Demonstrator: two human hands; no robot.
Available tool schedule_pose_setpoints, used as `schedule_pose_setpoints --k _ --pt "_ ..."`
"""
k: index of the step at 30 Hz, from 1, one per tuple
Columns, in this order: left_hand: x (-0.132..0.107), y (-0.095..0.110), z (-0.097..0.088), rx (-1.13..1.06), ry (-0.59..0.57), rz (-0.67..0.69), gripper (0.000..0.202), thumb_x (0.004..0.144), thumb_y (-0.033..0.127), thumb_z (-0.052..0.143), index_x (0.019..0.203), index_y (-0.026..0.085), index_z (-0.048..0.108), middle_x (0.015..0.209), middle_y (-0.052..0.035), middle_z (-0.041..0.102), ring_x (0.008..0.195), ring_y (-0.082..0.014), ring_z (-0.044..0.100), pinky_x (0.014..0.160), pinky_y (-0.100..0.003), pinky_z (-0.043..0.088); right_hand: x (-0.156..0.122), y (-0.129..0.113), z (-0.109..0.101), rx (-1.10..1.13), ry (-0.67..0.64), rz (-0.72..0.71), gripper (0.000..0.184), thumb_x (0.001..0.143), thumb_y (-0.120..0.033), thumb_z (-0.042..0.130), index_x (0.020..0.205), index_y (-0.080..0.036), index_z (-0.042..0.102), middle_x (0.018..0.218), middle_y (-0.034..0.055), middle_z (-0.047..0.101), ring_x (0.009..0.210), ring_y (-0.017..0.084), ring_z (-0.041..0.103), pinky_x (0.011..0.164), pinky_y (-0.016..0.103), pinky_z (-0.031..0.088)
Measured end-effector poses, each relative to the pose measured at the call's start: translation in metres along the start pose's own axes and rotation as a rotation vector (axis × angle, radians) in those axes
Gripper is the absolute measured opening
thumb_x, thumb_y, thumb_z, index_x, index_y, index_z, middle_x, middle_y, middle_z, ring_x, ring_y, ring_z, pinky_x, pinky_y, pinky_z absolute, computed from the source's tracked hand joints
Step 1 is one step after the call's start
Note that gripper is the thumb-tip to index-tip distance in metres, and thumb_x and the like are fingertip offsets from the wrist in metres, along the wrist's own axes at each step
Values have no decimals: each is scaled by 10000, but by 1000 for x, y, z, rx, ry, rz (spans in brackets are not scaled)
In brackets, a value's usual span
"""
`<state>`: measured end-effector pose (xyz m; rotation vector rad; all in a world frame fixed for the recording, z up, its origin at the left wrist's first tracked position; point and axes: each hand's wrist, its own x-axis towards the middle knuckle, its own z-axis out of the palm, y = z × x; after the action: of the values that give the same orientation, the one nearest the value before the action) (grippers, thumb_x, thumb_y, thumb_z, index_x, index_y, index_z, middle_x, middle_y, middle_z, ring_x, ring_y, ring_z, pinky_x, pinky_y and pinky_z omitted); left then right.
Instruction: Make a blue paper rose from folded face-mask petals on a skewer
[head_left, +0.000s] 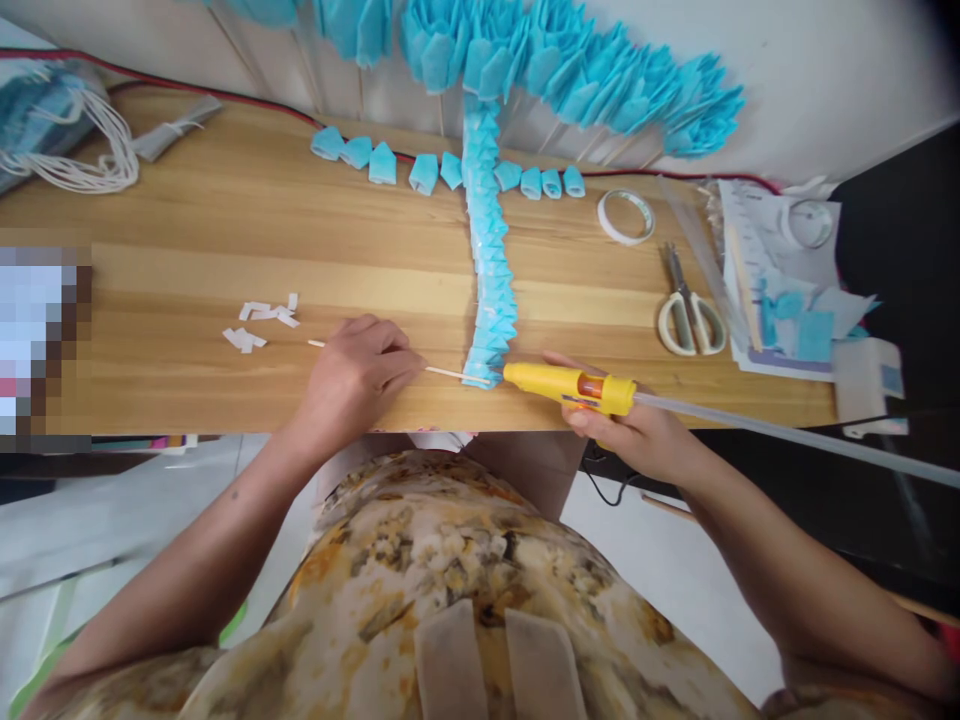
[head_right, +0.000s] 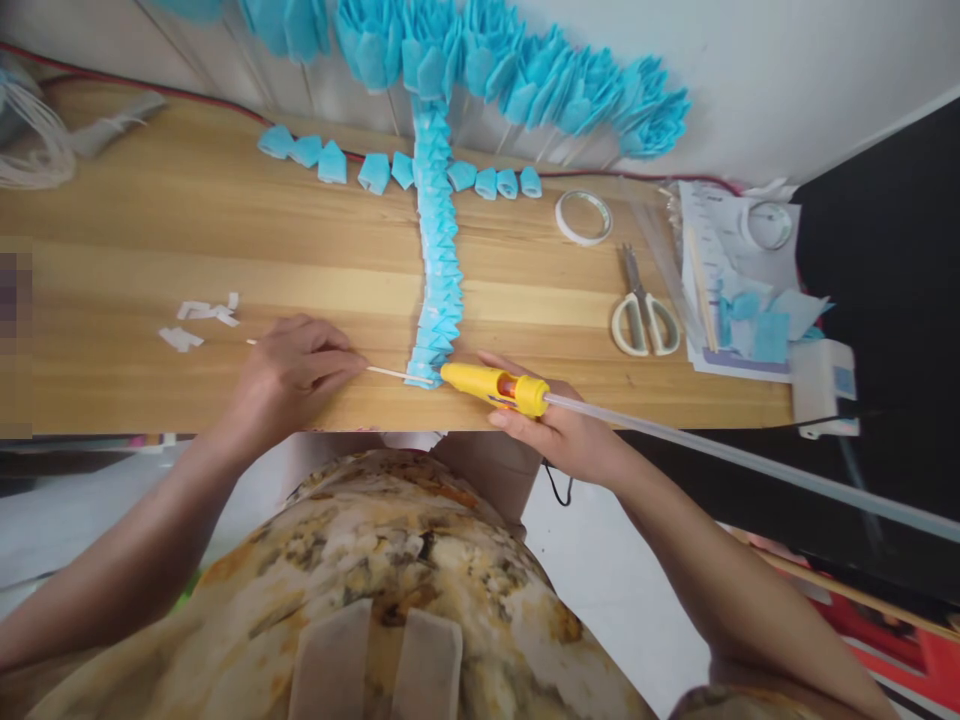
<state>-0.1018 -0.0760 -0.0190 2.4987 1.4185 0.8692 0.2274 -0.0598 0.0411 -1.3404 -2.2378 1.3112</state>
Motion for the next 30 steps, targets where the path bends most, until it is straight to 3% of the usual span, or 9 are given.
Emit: schedule_pose_setpoints --k 3,7,10,12,18,22,30 --pt "0 0 0 0 -4 2 270 981 202 551 772 208 722 844 -51 708 782 -191 597 728 -368 433 0 0 -2 -60 -9 -11 270 909 -512 613 894 -266 723 1032 84 759 918 271 681 815 400 555" --pt "0 1 0 -6 -1 -12 272 981 199 540 778 216 720 836 -52 702 788 -201 590 736 -375 435 -7 3 -14 -102 -41 12 417 894 -479 653 1263 -289 684 897 29 754 722 219 667 720 359 543" --pt "0 1 -1 13 -10 -18 274 990 213 527 794 221 718 845 -53 705 796 -205 585 743 -379 438 -14 7 -24 -27 -53 -29 322 929 -503 608 1126 -284 738 933 47 753 773 224 682 744 363 547" --pt "0 2 -2 29 -27 -9 269 1006 235 517 831 217 720 869 -57 712 808 -209 588 754 -383 447 -17 10 -24 82 -36 -41 352 949 -555 558 1021 -275 759 992 75 753 852 247 692 748 377 556" --pt "3 4 -4 59 -75 41 279 1050 245 461 917 185 698 949 -74 736 868 -227 605 774 -397 454 -7 19 5 452 184 -6 529 895 -727 516 1012 -274 764 913 114 751 895 303 705 766 435 582" --pt "5 2 -4 54 -102 83 279 1053 232 437 937 179 685 940 -79 726 846 -225 606 758 -386 461 1 33 25 611 217 -11 564 874 -748 520 1001 -249 748 856 98 736 902 312 719 766 440 594" --pt "6 0 -6 1 -123 143 190 1023 207 495 1011 180 683 969 -85 704 867 -209 638 726 -327 495 2 39 30 701 303 29 614 809 -816 527 817 -228 701 821 129 719 914 341 702 737 426 572"
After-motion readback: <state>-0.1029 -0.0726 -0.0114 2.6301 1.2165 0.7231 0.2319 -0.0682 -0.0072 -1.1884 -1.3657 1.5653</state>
